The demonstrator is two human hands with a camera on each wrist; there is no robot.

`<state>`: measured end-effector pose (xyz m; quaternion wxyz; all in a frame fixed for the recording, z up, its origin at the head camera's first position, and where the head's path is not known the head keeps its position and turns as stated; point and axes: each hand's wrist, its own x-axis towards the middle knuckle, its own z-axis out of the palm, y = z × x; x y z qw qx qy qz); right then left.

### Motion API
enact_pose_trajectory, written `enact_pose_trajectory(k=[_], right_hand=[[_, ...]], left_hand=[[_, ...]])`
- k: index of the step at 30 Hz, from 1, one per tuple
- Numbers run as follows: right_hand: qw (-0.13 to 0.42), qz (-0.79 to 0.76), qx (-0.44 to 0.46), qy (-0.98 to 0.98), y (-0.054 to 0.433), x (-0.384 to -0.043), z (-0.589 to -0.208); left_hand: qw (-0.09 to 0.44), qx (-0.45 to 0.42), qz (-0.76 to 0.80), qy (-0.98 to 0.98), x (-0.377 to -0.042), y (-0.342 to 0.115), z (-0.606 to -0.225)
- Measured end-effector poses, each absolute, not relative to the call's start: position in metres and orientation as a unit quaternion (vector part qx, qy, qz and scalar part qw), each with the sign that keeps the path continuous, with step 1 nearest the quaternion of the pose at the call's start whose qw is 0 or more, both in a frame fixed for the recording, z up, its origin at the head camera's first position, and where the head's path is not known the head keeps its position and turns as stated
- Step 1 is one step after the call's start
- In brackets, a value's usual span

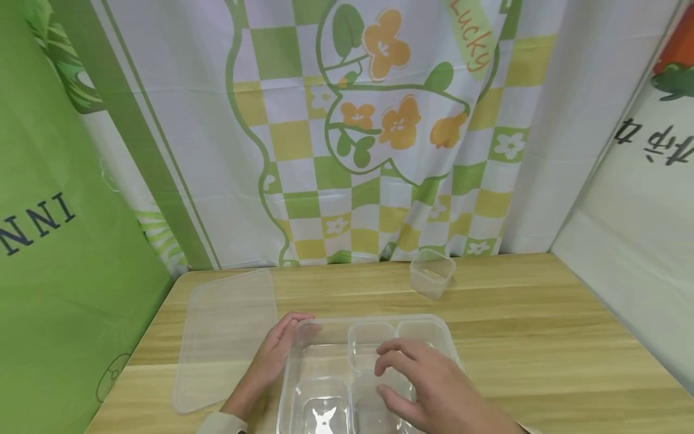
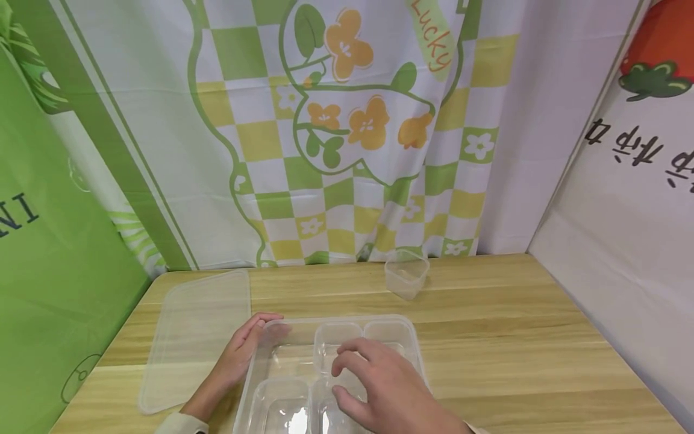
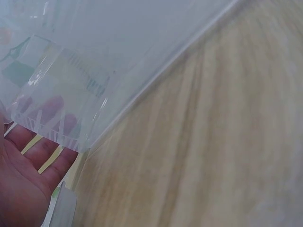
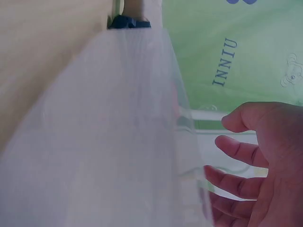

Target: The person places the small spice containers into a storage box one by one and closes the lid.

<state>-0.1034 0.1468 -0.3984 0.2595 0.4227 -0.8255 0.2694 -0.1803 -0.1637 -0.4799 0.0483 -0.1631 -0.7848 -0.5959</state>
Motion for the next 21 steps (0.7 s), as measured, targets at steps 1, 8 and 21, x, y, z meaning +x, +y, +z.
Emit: enact_pose_trajectory(k=[1, 8, 21], right_hand=[[0.265, 0.267, 0.420, -0.826, 0.149, -0.104, -0.397], [0.267, 0.252, 0.398, -0.840, 0.166, -0.111, -0.383], [0.263, 0.249, 0.354, -0.862, 0.192, -0.135, -0.373]], left_hand=[[0.048, -0.163, -0.596, -0.785, -0.180, -0.164, -0.480], [0.044, -0.159, -0.592, -0.789, -0.182, -0.164, -0.481], [0.050, -0.157, -0.592, -0.789, -0.180, -0.163, -0.479]])
